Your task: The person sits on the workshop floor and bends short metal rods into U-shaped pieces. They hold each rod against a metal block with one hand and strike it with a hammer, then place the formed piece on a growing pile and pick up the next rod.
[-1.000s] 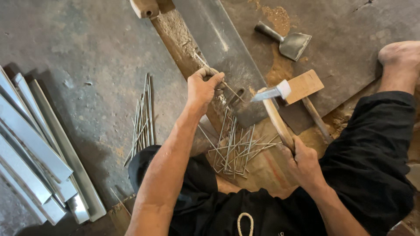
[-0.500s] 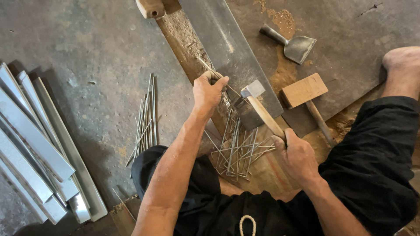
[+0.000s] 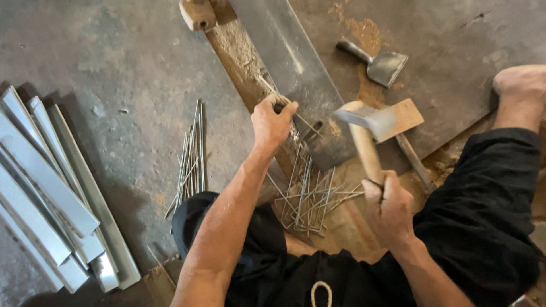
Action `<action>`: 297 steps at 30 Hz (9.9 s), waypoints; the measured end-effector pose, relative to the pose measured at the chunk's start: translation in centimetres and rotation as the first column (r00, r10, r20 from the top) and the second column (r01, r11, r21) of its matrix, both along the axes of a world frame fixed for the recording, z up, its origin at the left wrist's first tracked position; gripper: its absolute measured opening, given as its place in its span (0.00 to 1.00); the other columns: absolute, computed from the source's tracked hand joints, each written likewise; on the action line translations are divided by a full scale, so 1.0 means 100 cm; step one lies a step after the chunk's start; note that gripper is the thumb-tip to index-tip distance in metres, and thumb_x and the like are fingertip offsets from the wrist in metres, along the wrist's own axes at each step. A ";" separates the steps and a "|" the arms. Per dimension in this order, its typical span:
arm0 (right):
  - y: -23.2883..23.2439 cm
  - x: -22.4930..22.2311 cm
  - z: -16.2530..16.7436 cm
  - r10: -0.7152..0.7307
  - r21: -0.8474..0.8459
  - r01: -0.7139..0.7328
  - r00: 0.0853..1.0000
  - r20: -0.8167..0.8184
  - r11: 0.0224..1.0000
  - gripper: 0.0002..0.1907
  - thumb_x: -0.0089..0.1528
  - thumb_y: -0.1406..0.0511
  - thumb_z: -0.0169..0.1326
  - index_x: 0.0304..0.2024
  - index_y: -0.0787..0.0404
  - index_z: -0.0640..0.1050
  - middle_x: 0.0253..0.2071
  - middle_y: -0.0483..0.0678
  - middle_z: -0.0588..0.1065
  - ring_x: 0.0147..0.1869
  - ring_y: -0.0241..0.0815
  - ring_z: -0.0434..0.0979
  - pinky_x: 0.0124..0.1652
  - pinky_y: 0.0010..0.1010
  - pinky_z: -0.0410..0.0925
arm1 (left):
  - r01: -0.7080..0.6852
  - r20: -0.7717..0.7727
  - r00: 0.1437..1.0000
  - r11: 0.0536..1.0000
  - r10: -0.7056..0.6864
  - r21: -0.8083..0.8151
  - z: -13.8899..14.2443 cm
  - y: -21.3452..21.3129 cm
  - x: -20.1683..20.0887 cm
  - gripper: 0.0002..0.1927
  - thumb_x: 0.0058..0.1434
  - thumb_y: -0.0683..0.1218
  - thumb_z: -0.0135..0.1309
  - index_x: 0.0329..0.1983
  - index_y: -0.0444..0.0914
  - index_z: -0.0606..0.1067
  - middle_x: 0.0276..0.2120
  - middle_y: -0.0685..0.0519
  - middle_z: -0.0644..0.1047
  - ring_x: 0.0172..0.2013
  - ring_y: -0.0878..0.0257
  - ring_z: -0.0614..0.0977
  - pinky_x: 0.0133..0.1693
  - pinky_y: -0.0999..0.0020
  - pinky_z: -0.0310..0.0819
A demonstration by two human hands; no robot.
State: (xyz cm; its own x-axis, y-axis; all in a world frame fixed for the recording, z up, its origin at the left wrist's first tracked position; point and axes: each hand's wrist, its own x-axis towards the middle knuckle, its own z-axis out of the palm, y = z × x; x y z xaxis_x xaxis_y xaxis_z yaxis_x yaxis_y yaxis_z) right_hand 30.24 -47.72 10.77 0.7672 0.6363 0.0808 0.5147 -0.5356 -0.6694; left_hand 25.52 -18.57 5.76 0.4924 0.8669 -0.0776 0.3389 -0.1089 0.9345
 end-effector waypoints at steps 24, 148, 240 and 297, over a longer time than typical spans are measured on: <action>0.003 0.000 0.004 0.008 -0.050 -0.007 1.000 0.026 0.999 0.13 0.66 0.59 0.51 0.41 0.63 0.69 0.26 0.62 0.75 0.31 0.65 0.78 0.32 0.53 0.68 | 0.014 0.020 1.000 0.968 -0.020 0.250 0.032 -0.021 -0.005 0.10 0.58 0.47 0.65 0.31 0.37 0.77 0.25 0.48 0.81 0.26 0.55 0.83 0.35 0.61 0.77; 0.002 0.005 0.003 0.139 -0.318 -0.143 0.990 -0.038 0.937 0.14 0.67 0.61 0.55 0.44 0.66 0.70 0.27 0.64 0.75 0.32 0.69 0.76 0.32 0.54 0.66 | 0.022 0.020 1.000 0.996 -0.024 0.091 0.000 -0.003 -0.001 0.10 0.56 0.47 0.66 0.30 0.36 0.80 0.21 0.52 0.80 0.23 0.66 0.79 0.31 0.68 0.75; -0.061 -0.031 -0.049 -0.169 -0.276 0.076 0.928 -0.333 0.958 0.20 0.67 0.54 0.48 0.44 0.65 0.71 0.28 0.68 0.75 0.37 0.73 0.77 0.36 0.54 0.68 | 0.178 0.296 0.955 0.808 -0.005 -0.562 0.061 0.069 -0.099 0.09 0.67 0.43 0.56 0.43 0.31 0.75 0.35 0.47 0.80 0.36 0.59 0.86 0.38 0.65 0.88; 0.003 -0.025 0.009 -0.090 -0.028 0.088 0.993 -0.074 0.996 0.11 0.67 0.60 0.51 0.42 0.62 0.70 0.26 0.63 0.75 0.30 0.64 0.79 0.30 0.50 0.69 | 0.248 0.025 0.969 0.959 -0.247 -0.135 0.017 0.010 0.015 0.06 0.55 0.42 0.66 0.29 0.36 0.79 0.21 0.55 0.82 0.19 0.71 0.83 0.23 0.73 0.76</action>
State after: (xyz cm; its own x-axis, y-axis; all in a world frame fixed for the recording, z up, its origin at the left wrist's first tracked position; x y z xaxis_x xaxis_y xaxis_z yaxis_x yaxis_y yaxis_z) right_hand 27.76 -47.40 11.69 0.8242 0.5663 0.0057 0.4131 -0.5942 -0.6901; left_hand 27.01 -17.55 7.43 0.6917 0.6990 -0.1818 0.3100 -0.0600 0.9488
